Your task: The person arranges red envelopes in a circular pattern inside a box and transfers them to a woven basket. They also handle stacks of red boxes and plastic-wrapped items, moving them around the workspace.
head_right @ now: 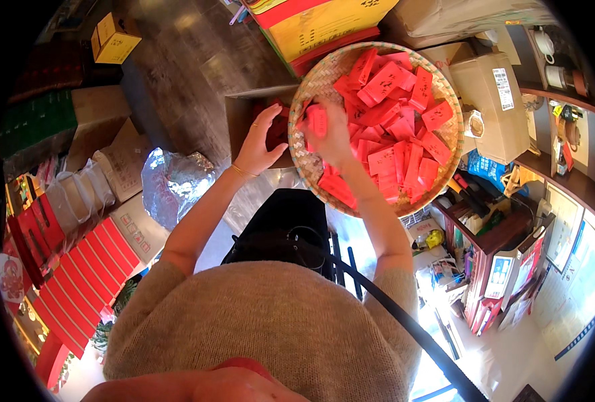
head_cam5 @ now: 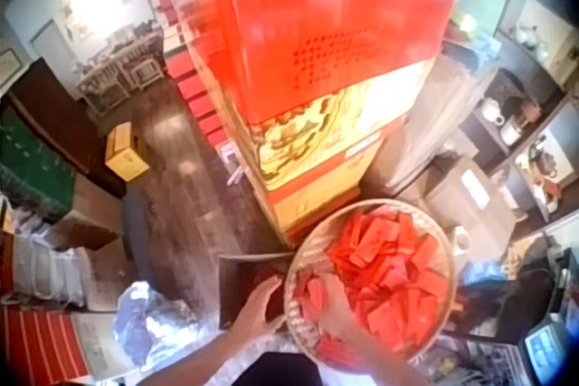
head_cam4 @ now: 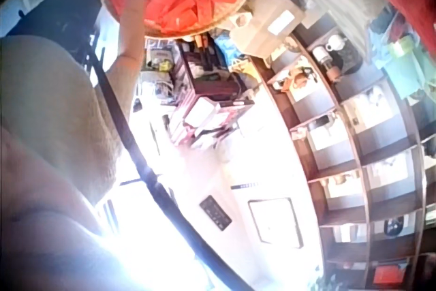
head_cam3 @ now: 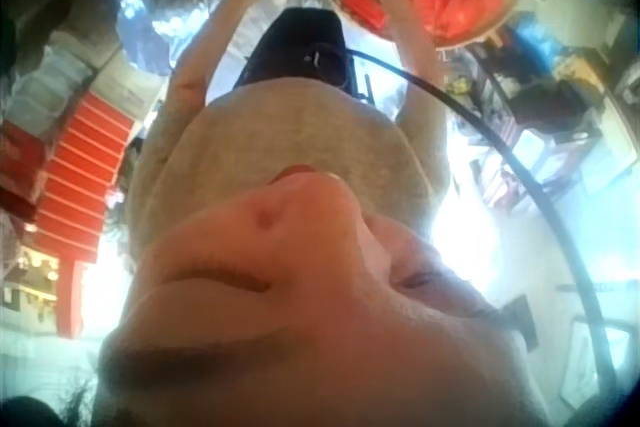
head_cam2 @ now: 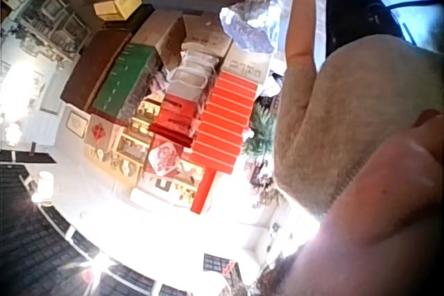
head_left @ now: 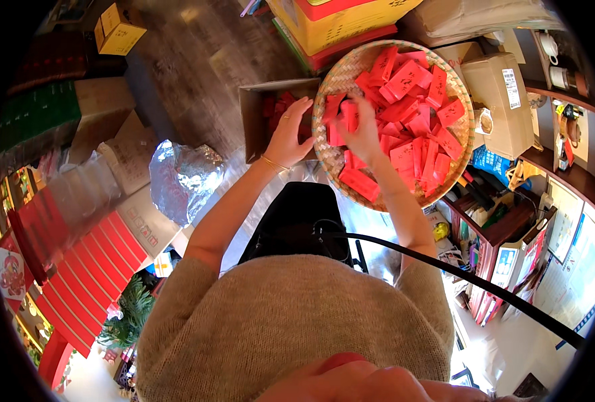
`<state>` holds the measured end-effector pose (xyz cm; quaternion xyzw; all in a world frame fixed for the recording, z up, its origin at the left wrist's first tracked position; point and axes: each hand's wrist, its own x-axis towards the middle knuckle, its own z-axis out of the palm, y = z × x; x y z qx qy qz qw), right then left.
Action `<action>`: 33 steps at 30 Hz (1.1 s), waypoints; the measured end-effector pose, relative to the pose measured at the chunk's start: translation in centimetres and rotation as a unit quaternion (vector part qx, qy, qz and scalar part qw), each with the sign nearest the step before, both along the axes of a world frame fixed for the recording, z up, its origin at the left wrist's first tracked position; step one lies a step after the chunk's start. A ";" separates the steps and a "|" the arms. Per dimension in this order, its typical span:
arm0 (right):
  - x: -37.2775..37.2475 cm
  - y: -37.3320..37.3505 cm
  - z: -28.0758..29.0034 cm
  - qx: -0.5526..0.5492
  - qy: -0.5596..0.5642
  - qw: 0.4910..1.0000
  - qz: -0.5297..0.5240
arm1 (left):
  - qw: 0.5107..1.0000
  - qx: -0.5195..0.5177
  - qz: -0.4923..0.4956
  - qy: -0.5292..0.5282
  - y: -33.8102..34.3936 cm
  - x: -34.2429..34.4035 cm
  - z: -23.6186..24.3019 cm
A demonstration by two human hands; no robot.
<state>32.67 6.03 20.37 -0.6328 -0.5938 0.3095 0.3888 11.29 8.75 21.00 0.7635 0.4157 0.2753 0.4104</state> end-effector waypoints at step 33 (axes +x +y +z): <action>0.0 -1.9 -4.5 -0.368 0.558 0.738 -0.087 | 0.975 0.128 -0.132 0.125 2.0 0.1 1.7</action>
